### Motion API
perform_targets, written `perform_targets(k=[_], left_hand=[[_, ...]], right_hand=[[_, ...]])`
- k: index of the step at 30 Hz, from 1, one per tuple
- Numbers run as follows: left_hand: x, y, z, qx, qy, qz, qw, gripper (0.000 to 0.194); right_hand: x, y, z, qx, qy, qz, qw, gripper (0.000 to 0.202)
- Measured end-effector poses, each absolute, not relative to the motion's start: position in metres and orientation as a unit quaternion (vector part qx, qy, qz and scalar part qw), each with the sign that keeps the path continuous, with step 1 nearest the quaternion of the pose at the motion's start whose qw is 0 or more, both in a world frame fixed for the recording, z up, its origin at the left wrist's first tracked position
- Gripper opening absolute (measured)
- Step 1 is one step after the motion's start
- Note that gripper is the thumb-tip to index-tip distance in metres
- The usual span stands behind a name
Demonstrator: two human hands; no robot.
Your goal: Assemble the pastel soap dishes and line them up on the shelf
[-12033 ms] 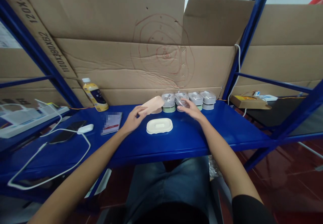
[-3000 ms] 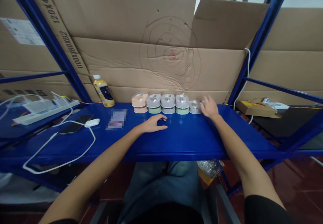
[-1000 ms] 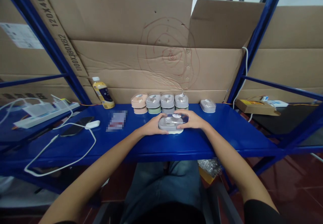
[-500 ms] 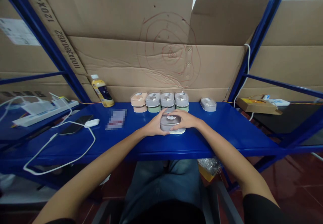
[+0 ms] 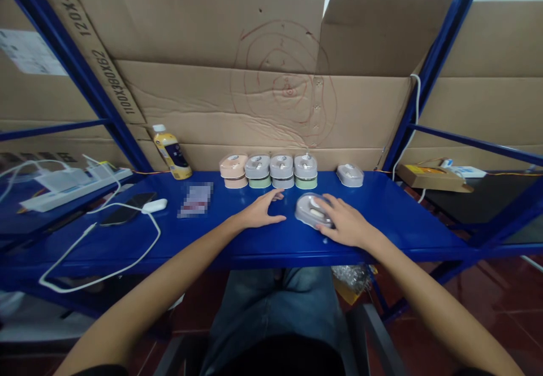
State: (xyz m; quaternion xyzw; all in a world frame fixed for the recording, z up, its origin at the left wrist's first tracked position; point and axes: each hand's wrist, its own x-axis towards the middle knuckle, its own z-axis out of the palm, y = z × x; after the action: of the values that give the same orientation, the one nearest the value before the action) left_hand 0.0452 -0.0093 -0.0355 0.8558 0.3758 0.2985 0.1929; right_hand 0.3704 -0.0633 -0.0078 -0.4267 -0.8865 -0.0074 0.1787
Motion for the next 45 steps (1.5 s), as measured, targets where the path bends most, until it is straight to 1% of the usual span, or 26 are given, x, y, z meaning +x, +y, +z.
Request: perform_targets(k=[3,5,6,9,14,17,20,22,24,27,30,32,35,37,39,42,44,45], left_hand=[[0.045,-0.005,-0.038,0.852,0.381,0.307,0.188,0.083],[0.045,-0.003,-0.039,0.85,0.381,0.312,0.189,0.08],[0.045,-0.002,-0.039,0.85,0.38,0.313,0.189,0.08],[0.044,-0.002,-0.038,0.854,0.376,0.308,0.188,0.08],[0.044,-0.005,-0.034,0.854,0.376,0.305,0.19,0.074],[0.045,-0.007,-0.032,0.854,0.375,0.305,0.193,0.072],[0.045,-0.007,-0.031,0.854,0.374,0.305,0.194,0.071],[0.045,-0.007,-0.031,0.854,0.376,0.302,0.196,0.071],[0.045,-0.006,-0.032,0.853,0.379,0.299,0.197,0.072],[0.045,-0.005,-0.032,0.854,0.378,0.3,0.195,0.072],[0.044,-0.005,-0.033,0.854,0.374,0.305,0.193,0.071],[0.044,-0.005,-0.033,0.856,0.372,0.303,0.191,0.071],[0.044,-0.005,-0.034,0.858,0.37,0.302,0.19,0.071],[0.045,-0.006,-0.034,0.856,0.369,0.305,0.194,0.071],[0.044,-0.005,-0.034,0.847,0.372,0.319,0.206,0.072],[0.041,-0.001,-0.032,0.807,0.381,0.38,0.245,0.077],[0.037,0.003,-0.029,0.771,0.374,0.43,0.283,0.087],[0.034,0.005,-0.027,0.757,0.365,0.449,0.304,0.092]], right_hand=[[0.407,-0.064,-0.005,-0.517,-0.846,-0.024,0.131,0.093],[0.425,-0.058,-0.001,-0.528,-0.844,-0.001,0.088,0.101],[0.431,-0.055,0.001,-0.523,-0.849,0.011,0.074,0.102],[0.432,-0.041,0.006,-0.521,-0.851,-0.005,0.068,0.091],[0.397,-0.001,0.005,-0.601,-0.789,-0.12,0.055,0.074],[0.378,0.033,0.005,-0.614,-0.761,-0.201,0.055,0.063],[0.368,0.062,0.008,-0.611,-0.75,-0.235,0.093,0.055],[0.361,0.073,0.012,-0.611,-0.746,-0.231,0.132,0.052],[0.349,0.078,0.018,-0.609,-0.744,-0.202,0.186,0.052],[0.318,0.076,0.029,-0.617,-0.733,-0.129,0.256,0.06],[0.281,0.075,0.035,-0.658,-0.709,-0.088,0.237,0.075],[0.262,0.078,0.035,-0.684,-0.688,-0.07,0.231,0.08],[0.251,0.085,0.032,-0.699,-0.664,-0.053,0.26,0.076],[0.257,0.086,0.032,-0.698,-0.655,-0.048,0.286,0.071],[0.272,0.081,0.036,-0.693,-0.645,-0.043,0.319,0.07],[0.302,0.061,0.049,-0.65,-0.657,-0.005,0.382,0.076],[0.321,0.041,0.056,-0.567,-0.713,0.044,0.411,0.076],[0.328,0.03,0.058,-0.509,-0.756,0.077,0.405,0.074]])
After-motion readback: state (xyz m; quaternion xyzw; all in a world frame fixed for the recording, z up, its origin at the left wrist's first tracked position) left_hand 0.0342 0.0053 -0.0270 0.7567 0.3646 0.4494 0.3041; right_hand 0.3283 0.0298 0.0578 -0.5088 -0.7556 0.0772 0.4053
